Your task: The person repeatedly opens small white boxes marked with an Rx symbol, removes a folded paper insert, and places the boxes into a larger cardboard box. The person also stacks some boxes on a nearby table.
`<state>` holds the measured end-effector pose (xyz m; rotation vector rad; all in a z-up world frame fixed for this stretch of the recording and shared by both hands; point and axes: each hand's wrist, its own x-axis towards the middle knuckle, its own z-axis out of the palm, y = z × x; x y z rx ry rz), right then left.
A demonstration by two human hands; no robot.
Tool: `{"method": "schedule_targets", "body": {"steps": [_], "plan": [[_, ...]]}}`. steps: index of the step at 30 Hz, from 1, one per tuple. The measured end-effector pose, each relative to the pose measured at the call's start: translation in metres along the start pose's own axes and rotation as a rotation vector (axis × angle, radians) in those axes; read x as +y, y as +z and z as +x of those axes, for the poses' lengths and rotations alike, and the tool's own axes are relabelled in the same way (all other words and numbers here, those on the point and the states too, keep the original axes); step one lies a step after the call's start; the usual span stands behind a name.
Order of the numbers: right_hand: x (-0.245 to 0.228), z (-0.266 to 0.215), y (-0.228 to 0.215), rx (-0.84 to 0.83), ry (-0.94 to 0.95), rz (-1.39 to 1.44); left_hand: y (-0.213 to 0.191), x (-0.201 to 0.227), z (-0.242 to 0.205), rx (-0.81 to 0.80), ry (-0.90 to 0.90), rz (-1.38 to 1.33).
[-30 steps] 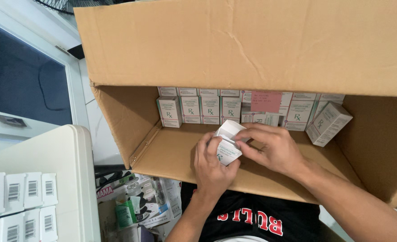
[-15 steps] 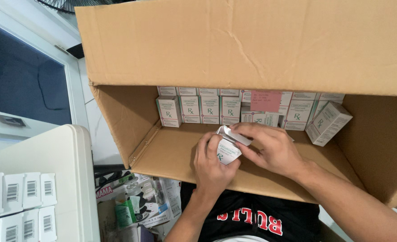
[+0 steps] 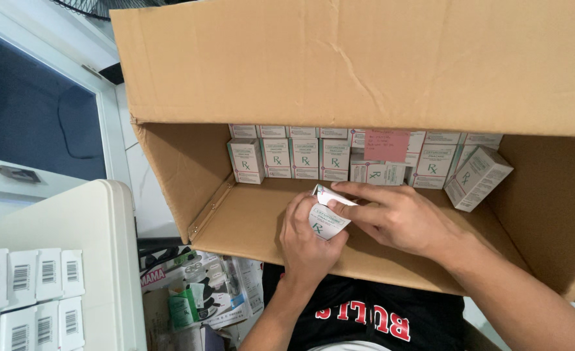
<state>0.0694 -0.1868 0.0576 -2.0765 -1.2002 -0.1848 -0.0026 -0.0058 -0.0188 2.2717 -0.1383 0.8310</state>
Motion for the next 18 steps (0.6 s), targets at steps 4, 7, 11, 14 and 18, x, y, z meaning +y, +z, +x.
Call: {"method": "schedule_targets", "body": {"steps": [4, 7, 11, 14, 18], "plan": [[-0.002, 0.001, -0.003, -0.143, 0.052, -0.067, -0.001, 0.001, 0.002, 0.015, 0.004, 0.014], [-0.003, 0.001, -0.001, -0.164, 0.038, -0.093, -0.001, 0.002, 0.003, 0.026, -0.009, 0.016], [-0.003, 0.0, 0.002, -0.086, 0.008, -0.055, -0.001, 0.002, 0.002, 0.03, -0.002, 0.013], [-0.003, -0.001, 0.006, -0.029, 0.005, 0.0, 0.0, 0.001, 0.001, 0.053, -0.027, -0.011], [-0.003, 0.0, 0.013, 0.05, 0.008, 0.101, 0.003, -0.001, -0.001, 0.063, -0.056, -0.053]]}}
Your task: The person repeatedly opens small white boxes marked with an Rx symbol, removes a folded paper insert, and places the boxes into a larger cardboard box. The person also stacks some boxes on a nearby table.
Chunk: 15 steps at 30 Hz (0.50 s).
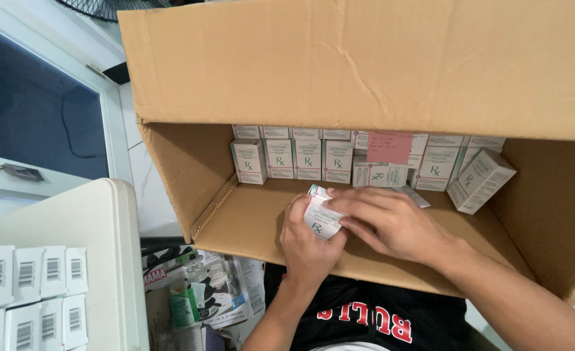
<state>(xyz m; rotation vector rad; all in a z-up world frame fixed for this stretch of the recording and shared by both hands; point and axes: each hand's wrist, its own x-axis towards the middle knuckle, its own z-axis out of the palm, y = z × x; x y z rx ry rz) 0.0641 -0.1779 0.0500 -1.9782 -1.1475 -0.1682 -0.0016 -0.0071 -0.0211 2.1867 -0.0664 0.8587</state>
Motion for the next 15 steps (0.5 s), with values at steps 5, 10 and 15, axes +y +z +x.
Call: {"method": "schedule_targets", "body": {"steps": [5, 10, 15], "plan": [[0.0, -0.001, 0.004, 0.017, 0.129, 0.124, -0.003, 0.001, 0.002, 0.015, 0.064, 0.024], [0.001, -0.002, 0.005, -0.07, 0.278, 0.349, -0.01, 0.008, 0.003, -0.06, -0.032, 0.025], [-0.002, -0.006, 0.01, -0.077, 0.374, 0.313, -0.01, 0.008, 0.006, -0.056, -0.045, -0.01]]}}
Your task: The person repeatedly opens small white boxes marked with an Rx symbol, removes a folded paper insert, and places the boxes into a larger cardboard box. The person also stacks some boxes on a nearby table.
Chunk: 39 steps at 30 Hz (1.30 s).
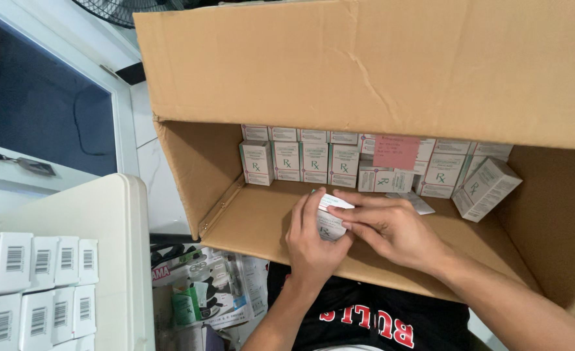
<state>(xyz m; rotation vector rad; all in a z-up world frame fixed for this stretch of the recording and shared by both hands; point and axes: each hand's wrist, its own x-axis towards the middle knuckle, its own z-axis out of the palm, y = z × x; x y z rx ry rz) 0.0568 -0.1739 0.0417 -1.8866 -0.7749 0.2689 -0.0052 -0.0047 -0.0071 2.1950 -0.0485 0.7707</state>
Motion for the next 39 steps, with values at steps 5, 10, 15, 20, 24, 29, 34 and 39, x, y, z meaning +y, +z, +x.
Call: {"method": "schedule_targets", "body": {"steps": [5, 10, 15, 20, 24, 29, 34, 39], "plan": [[0.003, 0.002, -0.001, 0.072, -0.032, -0.071, 0.004, -0.007, -0.002, 0.022, 0.105, -0.064], [0.003, 0.005, 0.002, 0.17, -0.171, -0.069, 0.008, -0.011, -0.008, 0.022, -0.008, -0.045], [0.023, 0.003, 0.005, 0.076, 0.145, -0.112, 0.006, -0.014, -0.002, -0.085, -0.057, -0.093], [0.063, 0.0, 0.003, 0.255, 0.268, 0.319, -0.005, -0.005, 0.0, 0.088, 0.185, -0.187], [0.086, 0.006, -0.003, 0.342, 0.406, 0.433, -0.023, 0.001, -0.017, -0.193, 0.197, -0.078], [0.076, 0.009, 0.001, 0.078, 0.228, 0.557, -0.058, 0.017, -0.015, -0.175, 0.162, 0.003], [0.035, 0.011, 0.014, 0.0, 0.248, -0.007, -0.163, 0.057, -0.005, 0.462, -0.008, 0.156], [0.028, 0.02, 0.015, 0.034, 0.264, -0.042, -0.272, 0.092, -0.025, 0.823, -0.093, 0.796]]}}
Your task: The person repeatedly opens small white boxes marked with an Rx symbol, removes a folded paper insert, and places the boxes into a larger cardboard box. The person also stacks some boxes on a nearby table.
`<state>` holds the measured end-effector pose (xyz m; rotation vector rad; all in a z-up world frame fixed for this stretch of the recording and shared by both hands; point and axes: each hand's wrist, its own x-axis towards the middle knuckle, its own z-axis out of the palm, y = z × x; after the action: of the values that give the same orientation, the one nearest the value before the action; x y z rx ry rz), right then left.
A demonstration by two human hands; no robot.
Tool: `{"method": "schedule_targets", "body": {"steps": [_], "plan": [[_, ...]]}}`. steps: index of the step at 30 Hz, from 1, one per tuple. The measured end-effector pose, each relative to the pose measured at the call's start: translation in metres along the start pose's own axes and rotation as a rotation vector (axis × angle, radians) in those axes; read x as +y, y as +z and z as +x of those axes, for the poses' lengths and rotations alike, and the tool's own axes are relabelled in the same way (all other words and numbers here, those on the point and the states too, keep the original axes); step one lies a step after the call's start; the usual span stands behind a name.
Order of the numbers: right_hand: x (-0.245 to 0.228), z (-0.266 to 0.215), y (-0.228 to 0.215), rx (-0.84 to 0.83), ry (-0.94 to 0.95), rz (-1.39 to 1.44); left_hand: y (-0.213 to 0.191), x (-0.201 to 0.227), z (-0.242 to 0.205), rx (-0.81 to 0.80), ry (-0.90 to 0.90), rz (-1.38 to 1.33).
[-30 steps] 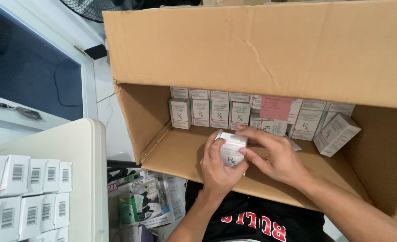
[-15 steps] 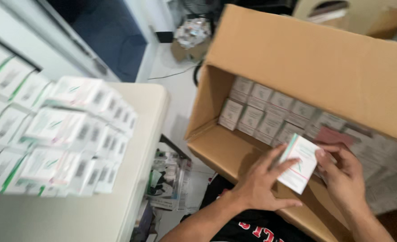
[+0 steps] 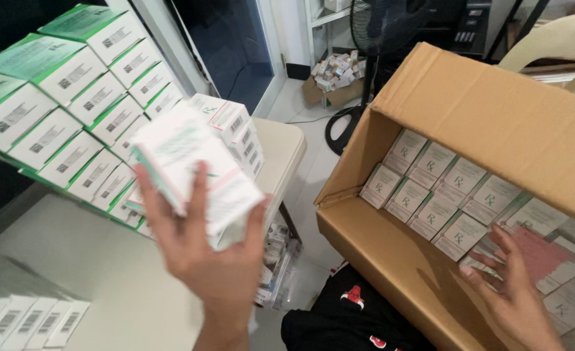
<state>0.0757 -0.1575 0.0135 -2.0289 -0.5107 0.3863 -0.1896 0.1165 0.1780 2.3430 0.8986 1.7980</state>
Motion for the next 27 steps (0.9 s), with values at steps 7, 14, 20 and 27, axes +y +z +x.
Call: {"method": "schedule_targets", "body": {"steps": [7, 14, 20, 27], "plan": [[0.022, 0.002, -0.002, 0.022, -0.066, 0.054, -0.027, -0.036, 0.019, 0.028, -0.191, 0.088], [0.029, 0.008, -0.006, 0.047, -0.088, 0.027, -0.022, -0.06, 0.024, -0.188, -0.452, 0.374], [0.026, 0.006, -0.007, 0.034, -0.04, -0.012, -0.004, -0.076, 0.017, -0.164, -0.334, 0.473], [0.016, -0.004, -0.01, -0.075, -0.102, -0.081, 0.0, -0.074, 0.018, -0.036, -0.214, 0.495]]}}
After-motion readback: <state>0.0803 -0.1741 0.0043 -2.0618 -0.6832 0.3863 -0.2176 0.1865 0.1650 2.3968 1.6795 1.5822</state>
